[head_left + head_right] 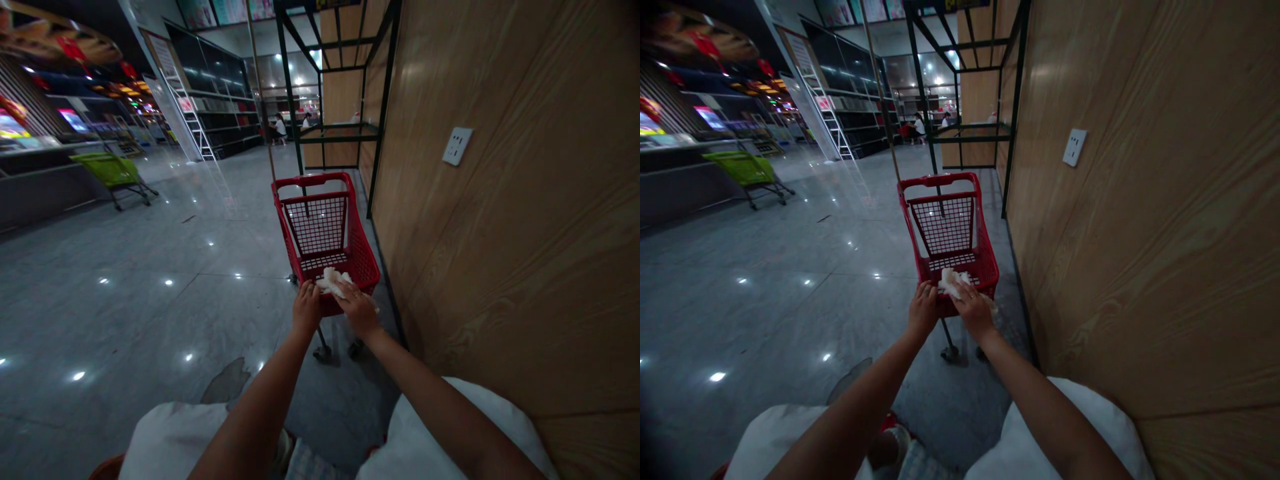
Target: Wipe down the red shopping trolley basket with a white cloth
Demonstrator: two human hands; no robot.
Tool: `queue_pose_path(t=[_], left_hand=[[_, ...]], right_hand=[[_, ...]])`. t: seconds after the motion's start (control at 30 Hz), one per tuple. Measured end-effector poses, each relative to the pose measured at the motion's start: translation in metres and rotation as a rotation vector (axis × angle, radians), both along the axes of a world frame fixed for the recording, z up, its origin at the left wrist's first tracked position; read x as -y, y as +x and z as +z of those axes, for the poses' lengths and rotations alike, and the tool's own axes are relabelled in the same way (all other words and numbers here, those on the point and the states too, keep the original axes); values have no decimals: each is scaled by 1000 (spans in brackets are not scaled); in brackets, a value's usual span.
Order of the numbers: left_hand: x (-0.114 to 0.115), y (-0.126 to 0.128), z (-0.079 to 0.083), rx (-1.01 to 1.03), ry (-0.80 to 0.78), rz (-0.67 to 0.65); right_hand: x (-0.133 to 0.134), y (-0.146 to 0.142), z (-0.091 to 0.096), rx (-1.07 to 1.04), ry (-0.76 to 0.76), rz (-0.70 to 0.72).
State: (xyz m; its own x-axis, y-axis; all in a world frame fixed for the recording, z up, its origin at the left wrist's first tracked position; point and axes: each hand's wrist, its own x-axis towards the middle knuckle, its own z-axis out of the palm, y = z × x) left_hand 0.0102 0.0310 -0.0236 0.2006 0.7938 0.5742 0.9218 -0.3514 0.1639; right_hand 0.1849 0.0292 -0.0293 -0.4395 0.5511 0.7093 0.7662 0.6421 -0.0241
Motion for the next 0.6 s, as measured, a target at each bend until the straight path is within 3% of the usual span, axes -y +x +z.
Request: queue_pose_path(t=[0.13, 0.23, 0.33, 0.5, 0.6], left_hand=[[1, 0, 2, -15, -3, 15], [2, 1, 2, 3, 5, 27], [3, 2, 1, -4, 11, 34], [2, 2, -2, 10, 22, 34], [1, 1, -3, 17, 9, 0]], right_hand=[[-14, 38, 0, -72, -53, -104], [-17, 50, 1, -108, -70, -149], [-8, 34, 1, -107, -66, -132], [14, -18, 2, -20, -64, 1], [18, -31, 2, 14, -68, 15]])
